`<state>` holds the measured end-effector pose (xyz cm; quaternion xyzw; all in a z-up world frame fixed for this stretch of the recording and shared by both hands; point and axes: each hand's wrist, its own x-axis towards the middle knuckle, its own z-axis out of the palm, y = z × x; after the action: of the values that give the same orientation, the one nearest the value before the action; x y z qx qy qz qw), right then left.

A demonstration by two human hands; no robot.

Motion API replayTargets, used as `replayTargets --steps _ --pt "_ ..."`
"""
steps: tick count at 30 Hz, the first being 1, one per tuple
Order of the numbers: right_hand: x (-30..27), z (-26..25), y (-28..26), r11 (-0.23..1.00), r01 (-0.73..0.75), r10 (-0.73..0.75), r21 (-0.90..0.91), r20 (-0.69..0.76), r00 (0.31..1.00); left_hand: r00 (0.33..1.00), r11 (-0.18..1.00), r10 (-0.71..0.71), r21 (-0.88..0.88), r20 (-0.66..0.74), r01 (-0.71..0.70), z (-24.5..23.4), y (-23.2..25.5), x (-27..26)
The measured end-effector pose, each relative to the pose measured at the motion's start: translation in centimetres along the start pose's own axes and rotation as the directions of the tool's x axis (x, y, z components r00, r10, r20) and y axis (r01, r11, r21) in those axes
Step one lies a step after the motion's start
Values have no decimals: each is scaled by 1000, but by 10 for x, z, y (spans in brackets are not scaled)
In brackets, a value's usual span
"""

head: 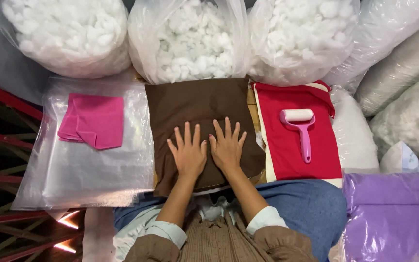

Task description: Stuffing a pillowcase with fiberfill, smoothing it out, and cleaning the exterior with a lint roller.

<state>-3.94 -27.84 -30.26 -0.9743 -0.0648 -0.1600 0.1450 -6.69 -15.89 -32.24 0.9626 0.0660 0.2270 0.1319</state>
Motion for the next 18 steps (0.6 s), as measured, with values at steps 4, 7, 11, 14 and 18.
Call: replayTargets --steps 4,7,11,14,18 --pt "-4 -4 15 998 -63 61 3 196 979 908 994 -104 11 405 109 -16 -18 1" --pt "14 -14 1 981 -190 172 38 288 942 872 976 -201 16 446 217 -31 -2 22" --pt "9 -6 3 990 -136 121 25 327 937 845 980 -178 15 505 198 -18 -9 25" --pt "24 1 12 986 -163 143 27 354 924 820 977 -203 57 535 204 -7 -22 41" --pt "49 -31 -8 966 -247 210 74 328 921 860 961 -260 31 439 275 -31 -1 60"
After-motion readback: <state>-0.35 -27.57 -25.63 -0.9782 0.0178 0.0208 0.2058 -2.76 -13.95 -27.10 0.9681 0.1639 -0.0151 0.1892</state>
